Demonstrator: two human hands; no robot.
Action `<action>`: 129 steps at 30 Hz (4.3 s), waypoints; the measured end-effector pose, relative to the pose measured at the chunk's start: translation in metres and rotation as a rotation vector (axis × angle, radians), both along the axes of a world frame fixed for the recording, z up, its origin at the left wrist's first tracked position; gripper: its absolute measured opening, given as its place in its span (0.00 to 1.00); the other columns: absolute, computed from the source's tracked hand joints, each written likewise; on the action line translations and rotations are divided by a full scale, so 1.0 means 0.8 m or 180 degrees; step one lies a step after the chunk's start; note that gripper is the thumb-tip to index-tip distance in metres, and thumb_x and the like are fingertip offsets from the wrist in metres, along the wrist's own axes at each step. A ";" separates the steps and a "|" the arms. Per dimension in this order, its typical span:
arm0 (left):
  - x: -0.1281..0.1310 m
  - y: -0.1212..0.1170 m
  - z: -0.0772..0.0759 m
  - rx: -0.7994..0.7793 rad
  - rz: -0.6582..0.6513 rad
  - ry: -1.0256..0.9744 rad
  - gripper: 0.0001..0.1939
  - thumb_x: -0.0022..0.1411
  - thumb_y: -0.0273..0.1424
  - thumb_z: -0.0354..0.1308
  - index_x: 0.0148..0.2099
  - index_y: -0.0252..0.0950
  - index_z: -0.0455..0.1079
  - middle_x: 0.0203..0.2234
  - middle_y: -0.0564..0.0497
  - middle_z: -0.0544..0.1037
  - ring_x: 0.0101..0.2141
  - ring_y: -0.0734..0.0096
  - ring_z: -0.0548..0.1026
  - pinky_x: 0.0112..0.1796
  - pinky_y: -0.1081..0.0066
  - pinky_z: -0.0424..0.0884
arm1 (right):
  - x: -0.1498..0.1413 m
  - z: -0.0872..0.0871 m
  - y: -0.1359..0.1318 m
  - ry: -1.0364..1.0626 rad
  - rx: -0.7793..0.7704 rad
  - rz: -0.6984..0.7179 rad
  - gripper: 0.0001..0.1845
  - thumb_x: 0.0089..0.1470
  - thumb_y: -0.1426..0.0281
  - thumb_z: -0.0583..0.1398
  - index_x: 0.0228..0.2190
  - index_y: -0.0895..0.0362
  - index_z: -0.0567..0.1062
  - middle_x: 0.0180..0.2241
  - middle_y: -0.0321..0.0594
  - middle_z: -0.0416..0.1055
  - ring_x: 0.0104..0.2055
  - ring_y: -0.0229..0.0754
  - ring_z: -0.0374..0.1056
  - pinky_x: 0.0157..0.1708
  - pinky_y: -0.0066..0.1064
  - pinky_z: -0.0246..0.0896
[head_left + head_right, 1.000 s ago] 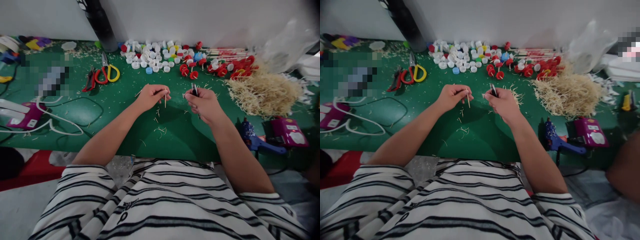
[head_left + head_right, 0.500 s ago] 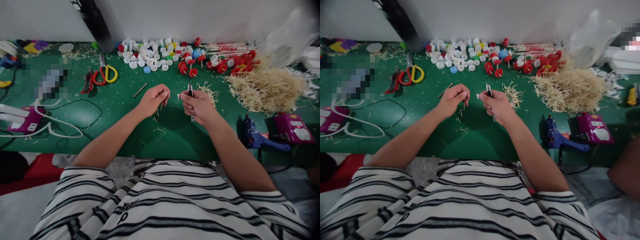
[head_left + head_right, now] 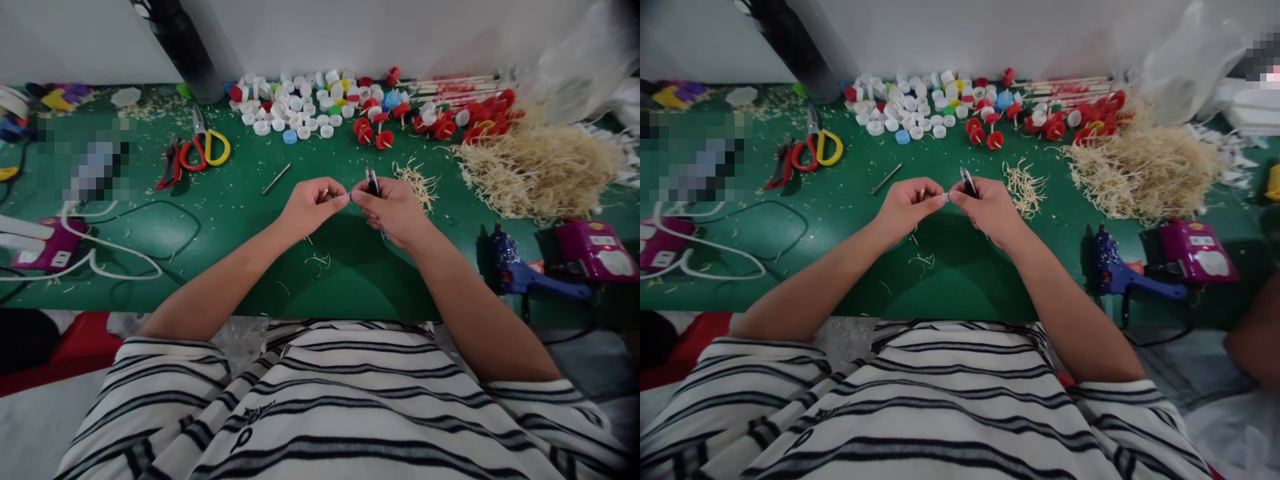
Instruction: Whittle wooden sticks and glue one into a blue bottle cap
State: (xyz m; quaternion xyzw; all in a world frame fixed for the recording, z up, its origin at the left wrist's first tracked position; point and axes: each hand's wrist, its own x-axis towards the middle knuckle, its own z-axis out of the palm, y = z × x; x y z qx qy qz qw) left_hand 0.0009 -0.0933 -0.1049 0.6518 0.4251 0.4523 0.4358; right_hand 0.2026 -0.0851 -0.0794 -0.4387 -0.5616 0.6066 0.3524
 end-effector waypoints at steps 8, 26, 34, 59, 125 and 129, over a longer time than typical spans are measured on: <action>-0.001 0.000 0.001 -0.0083 0.0164 -0.0136 0.14 0.59 0.42 0.72 0.34 0.39 0.76 0.19 0.57 0.64 0.21 0.79 0.56 0.23 0.71 0.51 | 0.003 0.001 -0.003 0.0161 -0.0086 0.0314 0.19 0.58 0.53 0.70 0.37 0.52 0.72 0.20 0.26 0.57 0.19 0.31 0.47 0.18 0.28 0.39; -0.009 0.003 0.002 0.0201 0.0465 -0.0433 0.15 0.59 0.45 0.73 0.34 0.40 0.77 0.21 0.57 0.68 0.22 0.79 0.58 0.24 0.70 0.53 | 0.007 -0.002 -0.006 -0.0228 0.0093 0.1113 0.14 0.68 0.57 0.62 0.37 0.54 0.75 0.21 0.29 0.64 0.20 0.31 0.54 0.18 0.25 0.45; -0.008 0.003 0.006 0.0035 0.0515 -0.0694 0.11 0.53 0.37 0.76 0.32 0.38 0.80 0.19 0.57 0.67 0.21 0.80 0.60 0.24 0.73 0.52 | 0.010 -0.019 -0.002 0.0060 0.0129 0.1291 0.14 0.71 0.59 0.61 0.41 0.57 0.76 0.21 0.28 0.64 0.20 0.30 0.53 0.17 0.24 0.44; -0.005 0.002 0.013 -0.0321 0.0561 -0.0886 0.08 0.49 0.34 0.73 0.30 0.38 0.78 0.17 0.59 0.67 0.19 0.80 0.60 0.23 0.72 0.53 | 0.011 -0.028 -0.002 0.0113 0.0467 0.1265 0.10 0.72 0.61 0.60 0.43 0.56 0.72 0.19 0.23 0.62 0.18 0.29 0.51 0.18 0.23 0.47; -0.005 0.005 0.015 -0.0800 0.0538 -0.1192 0.05 0.51 0.27 0.68 0.29 0.37 0.75 0.21 0.58 0.67 0.20 0.83 0.59 0.23 0.73 0.54 | 0.009 -0.027 -0.004 -0.0390 0.0628 0.0974 0.11 0.73 0.59 0.56 0.43 0.53 0.71 0.20 0.25 0.61 0.19 0.32 0.53 0.20 0.27 0.47; -0.004 0.003 0.014 -0.0855 0.0469 -0.1163 0.05 0.52 0.26 0.69 0.29 0.37 0.75 0.20 0.58 0.67 0.19 0.83 0.58 0.22 0.73 0.53 | 0.011 -0.025 -0.004 -0.0293 0.0637 0.1031 0.09 0.73 0.60 0.57 0.44 0.53 0.70 0.21 0.25 0.63 0.18 0.31 0.51 0.19 0.28 0.46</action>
